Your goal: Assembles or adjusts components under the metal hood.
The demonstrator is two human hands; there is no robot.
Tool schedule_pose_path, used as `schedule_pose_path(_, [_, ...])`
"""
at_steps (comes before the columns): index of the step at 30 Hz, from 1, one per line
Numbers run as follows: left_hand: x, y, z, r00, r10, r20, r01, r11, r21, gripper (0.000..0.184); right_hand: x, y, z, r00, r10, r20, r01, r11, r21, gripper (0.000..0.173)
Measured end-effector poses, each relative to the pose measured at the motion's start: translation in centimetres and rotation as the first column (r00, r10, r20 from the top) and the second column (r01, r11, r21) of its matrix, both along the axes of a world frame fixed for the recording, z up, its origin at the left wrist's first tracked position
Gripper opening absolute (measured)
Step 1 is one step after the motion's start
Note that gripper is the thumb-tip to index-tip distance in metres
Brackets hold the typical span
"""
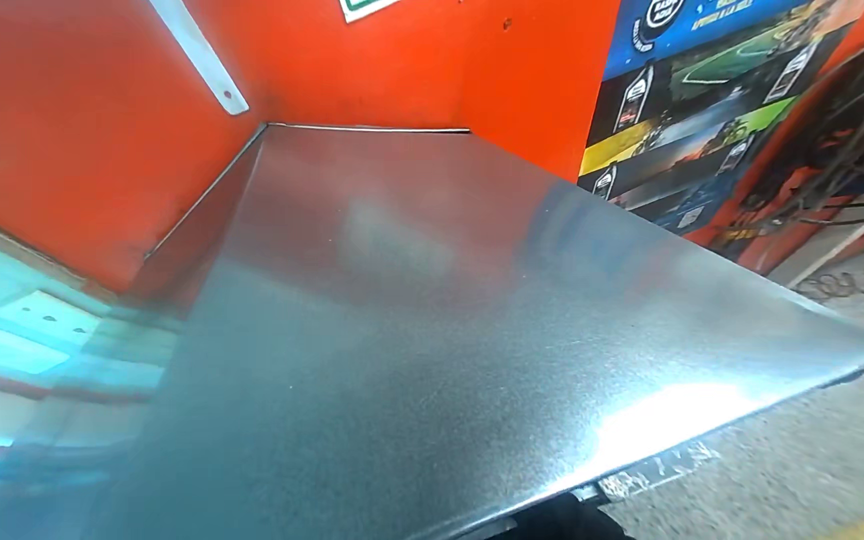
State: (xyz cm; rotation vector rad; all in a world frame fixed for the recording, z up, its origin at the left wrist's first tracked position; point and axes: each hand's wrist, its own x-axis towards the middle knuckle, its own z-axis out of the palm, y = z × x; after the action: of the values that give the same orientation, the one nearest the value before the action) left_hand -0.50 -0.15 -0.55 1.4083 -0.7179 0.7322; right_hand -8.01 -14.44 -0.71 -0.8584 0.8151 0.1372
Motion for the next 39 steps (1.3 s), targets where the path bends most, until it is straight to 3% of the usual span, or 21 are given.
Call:
schedule_pose_path(1, [0.1, 0.0, -0.1, 1.0, 0.006, 0.029, -0.006, 1.0, 0.008, 0.072, 0.0, -0.2, -1.7, 0.997, 0.02, 0.072, -0.021, 1.0, 0.016, 0.005])
schedule_pose_path(3, [-0.3, -0.1, 1.9, 1.0, 0.014, -0.001, -0.014, 0.999, 0.048, 0.075, -0.2, 0.0, -4.5, 0.976, 0.029, 0.218, -0.029, 1.0, -0.004, 0.023])
schedule_pose_path(5, [-0.4, -0.2, 2.6, 0.999, 0.025, -0.029, -0.024, 0.999, 0.046, 0.078, 0.0, 0.5, -7.6, 0.956, 0.008, 0.293, 0.011, 0.998, -0.063, 0.03])
schedule_pose_path(8, [-0.8, -0.1, 2.7, 0.996, 0.001, -0.09, 0.004, 0.999, 0.052, 0.079, 0.2, -0.7, -7.0, 0.914, 0.131, 0.383, -0.098, 0.99, -0.104, 0.036])
schedule_pose_path(12, [-1.0, -0.2, 2.7, 0.995, -0.051, -0.086, 0.053, 0.998, 0.03, 0.074, -0.5, -0.7, -2.9, 0.948, 0.175, 0.264, -0.121, 0.97, -0.21, 0.03])
schedule_pose_path(15, [-0.9, -0.4, 2.1, 0.999, -0.03, -0.036, 0.031, 0.999, 0.021, 0.068, -0.7, -0.6, -1.1, 0.961, 0.117, 0.251, -0.085, 0.987, -0.133, 0.035])
schedule_pose_path(18, [-0.5, 0.0, 0.5, 0.999, 0.016, -0.047, -0.013, 0.999, 0.045, 0.063, 0.6, 0.0, -3.6, 0.968, -0.042, 0.249, 0.062, 0.995, -0.073, 0.037])
schedule_pose_path(25, [-0.7, 0.1, 0.2, 0.994, -0.025, -0.103, 0.03, 0.998, 0.047, 0.066, 1.0, 0.8, -3.1, 0.978, -0.187, 0.089, 0.199, 0.967, -0.159, 0.019])
schedule_pose_path(29, [-0.9, 0.0, 0.6, 0.992, 0.001, -0.126, 0.003, 1.0, 0.03, 0.072, -0.4, 0.8, 0.3, 0.997, -0.074, -0.035, 0.067, 0.983, -0.171, 0.023])
schedule_pose_path(33, [-1.3, -0.4, 1.7, 0.989, 0.047, -0.139, -0.04, 0.998, 0.049, 0.077, 2.1, -0.5, -5.2, 0.999, -0.036, 0.016, 0.036, 0.999, 0.008, 0.007])
schedule_pose_path(36, [-1.8, -0.7, 2.2, 0.988, 0.045, -0.145, -0.039, 0.998, 0.048, 0.082, 1.4, -0.3, -3.1, 1.0, 0.004, 0.016, -0.003, 0.997, -0.079, 0.019])
schedule_pose_path(39, [-1.8, -0.7, 1.5, 0.987, 0.017, -0.162, -0.014, 1.0, 0.024, 0.083, 0.5, -0.3, -0.9, 0.994, 0.087, 0.06, -0.076, 0.983, -0.166, 0.018])
